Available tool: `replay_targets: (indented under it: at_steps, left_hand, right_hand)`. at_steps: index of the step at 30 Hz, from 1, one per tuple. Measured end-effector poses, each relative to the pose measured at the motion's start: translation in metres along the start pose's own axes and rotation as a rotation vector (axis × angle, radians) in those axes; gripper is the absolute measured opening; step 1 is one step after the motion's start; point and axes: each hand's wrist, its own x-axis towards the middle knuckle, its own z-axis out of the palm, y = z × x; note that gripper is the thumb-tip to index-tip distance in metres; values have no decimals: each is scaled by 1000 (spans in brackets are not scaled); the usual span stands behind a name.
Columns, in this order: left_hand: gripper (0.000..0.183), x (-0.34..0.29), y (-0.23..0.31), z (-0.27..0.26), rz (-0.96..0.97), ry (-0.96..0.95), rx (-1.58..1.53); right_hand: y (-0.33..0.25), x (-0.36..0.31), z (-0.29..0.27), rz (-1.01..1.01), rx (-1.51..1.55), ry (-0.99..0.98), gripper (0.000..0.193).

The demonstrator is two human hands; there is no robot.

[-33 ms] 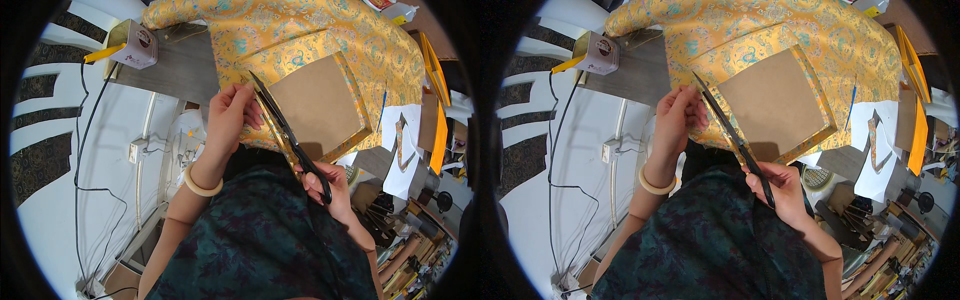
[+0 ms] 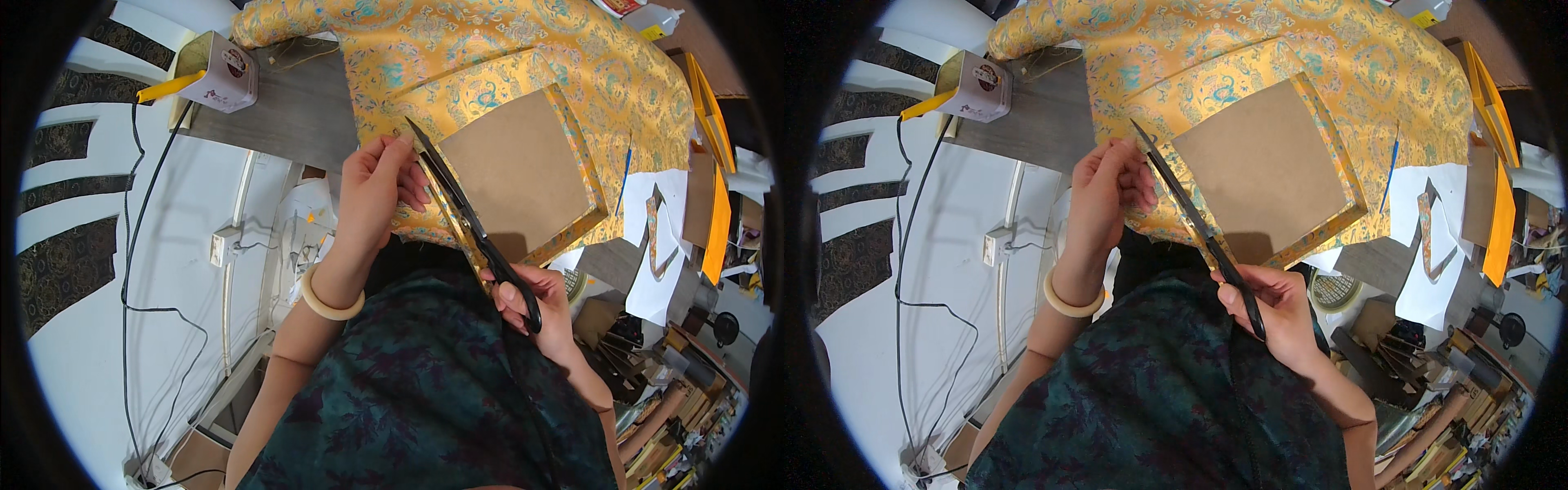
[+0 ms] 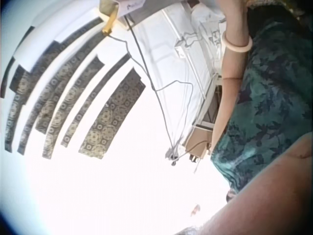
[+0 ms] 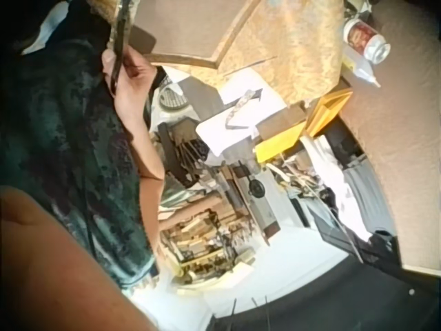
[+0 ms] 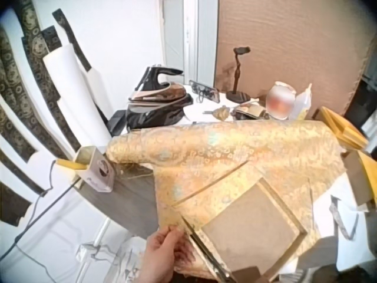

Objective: The person uses a hot knife to seal the edges of a yellow patterned fabric, then irons the fabric over a cardboard frame. They trim excess fabric with scissors and continue sealing the edges with the hot knife.

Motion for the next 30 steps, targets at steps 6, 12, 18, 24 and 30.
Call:
replay_targets:
  at_steps: [6,12,18,24,30]
  left_hand:
    - [21,4,-2,3,54,47,97]
    - [17,3,-5,-2,42,36,66]
    - [17,3,-5,-5,17,-6,41]
    - [16,2,-6,-5,28,-21,25]
    - [16,3,-7,-5,44,-23,15]
  right_hand:
    - [4,-3,-5,-7,24,5,35]
    - [2,0,0,-9,-43,20,34]
    - [5,2,2,-43,-41,31,34]
    - [7,1,2,-28,-16,18,35]
    - [12,3,4,-54,8,9,34]
